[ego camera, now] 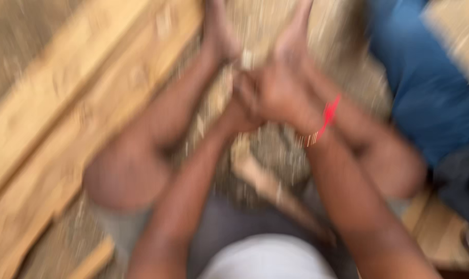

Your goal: The person uses a chisel and a wooden mallet to carve a rectangular notch into a wooden beam while sitting on the ground.

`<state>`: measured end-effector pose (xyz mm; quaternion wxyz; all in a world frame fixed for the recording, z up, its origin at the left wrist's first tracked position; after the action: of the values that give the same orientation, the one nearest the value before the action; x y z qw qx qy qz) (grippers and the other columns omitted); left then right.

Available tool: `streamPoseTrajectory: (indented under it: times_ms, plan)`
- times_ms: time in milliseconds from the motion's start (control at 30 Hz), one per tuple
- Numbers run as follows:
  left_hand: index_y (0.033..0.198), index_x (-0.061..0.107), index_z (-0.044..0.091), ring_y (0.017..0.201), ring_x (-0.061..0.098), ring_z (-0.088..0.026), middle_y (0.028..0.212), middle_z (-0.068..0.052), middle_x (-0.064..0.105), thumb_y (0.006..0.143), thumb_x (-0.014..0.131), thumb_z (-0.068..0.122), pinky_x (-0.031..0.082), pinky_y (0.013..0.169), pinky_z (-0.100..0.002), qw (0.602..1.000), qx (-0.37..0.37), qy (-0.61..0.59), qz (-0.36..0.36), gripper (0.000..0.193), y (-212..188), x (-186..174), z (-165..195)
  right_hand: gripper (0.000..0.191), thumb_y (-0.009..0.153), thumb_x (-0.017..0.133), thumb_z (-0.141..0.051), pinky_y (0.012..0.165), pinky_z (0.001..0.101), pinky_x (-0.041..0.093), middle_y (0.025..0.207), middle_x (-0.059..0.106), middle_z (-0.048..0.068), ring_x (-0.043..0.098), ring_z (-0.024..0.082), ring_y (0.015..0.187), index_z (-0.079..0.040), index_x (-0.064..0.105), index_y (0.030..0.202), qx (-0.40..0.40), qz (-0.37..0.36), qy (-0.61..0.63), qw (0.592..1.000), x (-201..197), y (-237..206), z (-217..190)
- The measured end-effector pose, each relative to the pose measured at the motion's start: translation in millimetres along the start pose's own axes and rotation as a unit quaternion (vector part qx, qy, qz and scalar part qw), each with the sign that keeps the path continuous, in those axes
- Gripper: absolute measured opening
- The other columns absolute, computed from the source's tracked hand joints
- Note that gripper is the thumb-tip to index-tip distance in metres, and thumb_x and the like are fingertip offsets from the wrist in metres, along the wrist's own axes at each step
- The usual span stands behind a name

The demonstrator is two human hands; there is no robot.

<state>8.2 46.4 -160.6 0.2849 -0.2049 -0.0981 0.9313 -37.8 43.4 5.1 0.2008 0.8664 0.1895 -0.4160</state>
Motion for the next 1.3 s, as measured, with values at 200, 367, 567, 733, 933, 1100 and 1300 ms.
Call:
streamPoseTrajectory:
  times_ms: [200, 367, 567, 733, 933, 1100, 1300]
  plan:
    - [0.135, 0.058, 0.002, 0.133, 0.055, -0.026, 0.140, -0.017, 0.059, 0.086, 0.077, 0.018, 0.044, 0.116, -0.044, 0.948, 0.292, -0.039, 0.122, 0.055, -28, -28, 40, 0.025, 0.092, 0.065, -0.032, 0.067, 0.0527, 0.053, 0.078, 0.073, 0.018, 0.068, 0.040, 0.071, -0.010, 0.076, 0.086, -0.003, -0.021, -0.100, 0.995, -8, 5, -25]
    - [0.142, 0.050, 0.003, 0.139, 0.052, -0.030, 0.146, -0.017, 0.054, 0.088, 0.079, 0.021, 0.042, 0.118, -0.044, 0.945, 0.294, -0.116, 0.082, 0.064, -35, -32, 45, 0.030, 0.106, 0.059, -0.030, 0.074, 0.0471, 0.056, 0.091, 0.073, 0.015, 0.071, 0.034, 0.083, -0.005, 0.072, 0.100, -0.069, 0.051, -0.026, 0.996, -38, -3, -53]
    - [0.143, 0.053, 0.005, 0.137, 0.057, -0.024, 0.146, -0.012, 0.057, 0.098, 0.072, 0.021, 0.047, 0.117, -0.040, 0.938, 0.306, -0.126, 0.105, 0.052, -49, -40, 58, 0.033, 0.100, 0.060, -0.033, 0.066, 0.0518, 0.052, 0.083, 0.072, 0.015, 0.069, 0.038, 0.074, -0.006, 0.074, 0.089, -0.091, -0.042, -0.095, 0.990, -34, 10, -83]
    - [0.130, 0.067, 0.010, 0.117, 0.071, -0.022, 0.124, -0.010, 0.073, 0.087, 0.080, 0.029, 0.057, 0.105, -0.037, 0.975, 0.183, -0.119, 0.043, 0.049, -54, -31, 49, 0.031, 0.104, 0.052, -0.025, 0.069, 0.0497, 0.052, 0.090, 0.072, 0.017, 0.068, 0.036, 0.073, -0.002, 0.072, 0.099, -0.094, 0.038, -0.043, 0.994, -93, -10, -110]
    - [0.132, 0.062, 0.004, 0.129, 0.062, -0.026, 0.136, -0.014, 0.065, 0.083, 0.088, 0.020, 0.052, 0.110, -0.041, 0.929, 0.328, -0.143, 0.093, 0.057, -72, -40, 63, 0.026, 0.093, 0.067, -0.027, 0.056, 0.0511, 0.049, 0.069, 0.069, 0.017, 0.066, 0.037, 0.062, -0.007, 0.074, 0.078, -0.123, -0.007, -0.170, 0.978, -32, 23, -105]
    - [0.131, 0.063, 0.007, 0.127, 0.068, -0.023, 0.131, -0.011, 0.068, 0.086, 0.084, 0.023, 0.058, 0.110, -0.040, 0.933, 0.299, -0.184, 0.080, 0.052, -59, -39, 54, 0.024, 0.105, 0.058, -0.021, 0.066, 0.0458, 0.053, 0.087, 0.071, 0.016, 0.068, 0.033, 0.074, -0.003, 0.071, 0.098, -0.134, 0.037, -0.065, 0.988, -73, -1, -101]
    - [0.127, 0.066, -0.001, 0.124, 0.062, -0.029, 0.131, -0.018, 0.066, 0.077, 0.085, 0.028, 0.049, 0.108, -0.045, 0.911, 0.374, -0.015, 0.174, 0.060, -53, -35, 49, 0.018, 0.085, 0.075, -0.024, 0.055, 0.0500, 0.051, 0.074, 0.071, 0.014, 0.067, 0.038, 0.063, -0.010, 0.073, 0.075, -0.110, -0.010, -0.158, 0.981, 2, 11, -75]
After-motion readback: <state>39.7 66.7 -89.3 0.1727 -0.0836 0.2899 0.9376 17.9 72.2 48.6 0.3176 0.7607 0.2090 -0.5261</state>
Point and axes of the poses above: each hand's wrist, its own y-axis towards the middle knuckle, its own x-axis out of the palm, z = x × y, the point moved 7 cm from there along y, towards the middle knuckle
